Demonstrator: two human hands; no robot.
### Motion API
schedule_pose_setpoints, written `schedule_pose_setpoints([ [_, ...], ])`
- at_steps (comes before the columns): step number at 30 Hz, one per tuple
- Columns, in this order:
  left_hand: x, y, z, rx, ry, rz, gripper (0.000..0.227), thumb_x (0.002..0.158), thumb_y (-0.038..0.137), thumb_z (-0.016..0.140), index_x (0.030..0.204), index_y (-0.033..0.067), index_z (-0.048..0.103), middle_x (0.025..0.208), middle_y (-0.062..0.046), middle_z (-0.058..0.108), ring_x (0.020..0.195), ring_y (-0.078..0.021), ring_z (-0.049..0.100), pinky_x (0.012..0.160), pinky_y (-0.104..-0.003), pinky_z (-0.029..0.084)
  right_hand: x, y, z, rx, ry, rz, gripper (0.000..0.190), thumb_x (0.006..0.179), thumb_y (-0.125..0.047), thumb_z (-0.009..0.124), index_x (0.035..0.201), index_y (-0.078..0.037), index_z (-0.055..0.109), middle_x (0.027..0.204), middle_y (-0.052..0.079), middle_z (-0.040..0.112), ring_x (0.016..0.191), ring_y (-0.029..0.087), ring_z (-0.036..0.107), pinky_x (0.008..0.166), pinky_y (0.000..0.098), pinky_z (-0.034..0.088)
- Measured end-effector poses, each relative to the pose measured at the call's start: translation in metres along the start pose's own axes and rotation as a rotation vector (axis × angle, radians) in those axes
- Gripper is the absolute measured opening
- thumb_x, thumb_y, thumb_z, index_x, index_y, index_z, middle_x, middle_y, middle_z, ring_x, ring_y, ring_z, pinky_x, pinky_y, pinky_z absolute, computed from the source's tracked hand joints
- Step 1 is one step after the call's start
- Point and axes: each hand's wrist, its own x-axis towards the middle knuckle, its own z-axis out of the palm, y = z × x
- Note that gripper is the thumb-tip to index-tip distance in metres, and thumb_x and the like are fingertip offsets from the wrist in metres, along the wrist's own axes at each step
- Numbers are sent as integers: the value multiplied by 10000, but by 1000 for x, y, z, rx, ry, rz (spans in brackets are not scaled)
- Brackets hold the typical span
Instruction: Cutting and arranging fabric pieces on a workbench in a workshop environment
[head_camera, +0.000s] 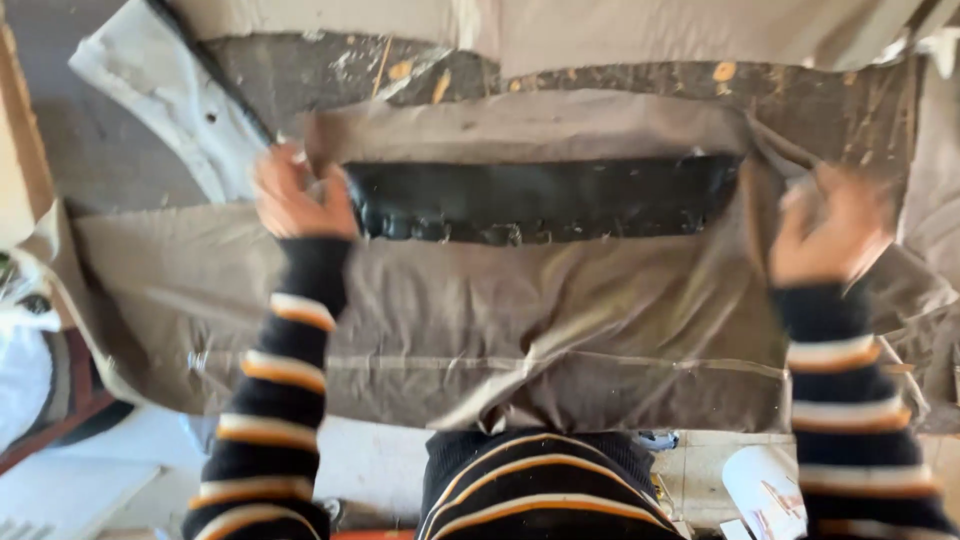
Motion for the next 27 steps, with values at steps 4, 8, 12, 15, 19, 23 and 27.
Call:
schedule_pose_setpoints([
  [4,-173,44,-40,68,-451,273,494,905,461,671,1191,60,704,1119,-165,707,999,-378,686,817,-524,565,-63,-80,-33,305,-416,8,174,1009,-38,584,975,-69,752,922,96,738,794,268,684,720,370,551],
  [8,-305,103,-97,-237,-1088,405,817,707,379,781,1455,173,524,1418,-226,554,1170,-410,596,901,-577,469,-165,-116,-23,517,-469,196,90,947,-179,722,959,-107,774,924,37,772,738,166,700,716,301,544],
  [12,-294,115,-109,-179,-738,457,304,1016,266,477,1209,122,662,1098,-140,634,820,-298,621,719,-457,480,-197,-157,-33,654,-561,173,130,915,-233,685,937,-147,780,914,6,783,806,164,726,771,298,540],
  [15,-263,115,-105,-328,-573,511,165,895,1,530,797,119,590,700,-35,556,577,-240,514,558,-371,399,-232,-180,-31,774,-818,47,153,919,-291,657,955,-227,791,939,-55,802,825,126,757,790,267,572],
  [19,-204,97,-93,-546,-745,428,141,837,182,523,727,211,606,654,5,565,586,-249,598,516,-390,467,-260,-227,-30,1142,-1036,83,213,950,-222,611,1045,-164,793,969,67,818,861,263,772,787,407,576],
  [23,-157,94,-77,-381,-612,388,238,962,452,623,762,322,633,653,67,542,617,-231,638,576,-369,509,-278,-300,-26,1751,-757,1159,514,927,71,499,1441,87,510,1435,335,570,1274,519,573,1031,575,491],
  [27,-122,101,-93,-542,-514,359,98,920,269,697,856,196,715,724,-47,634,695,-308,682,622,-392,556,-278,-321,49,330,-158,48,416,1088,-338,405,1362,-242,702,1421,34,659,1388,276,541,1175,407,373],
])
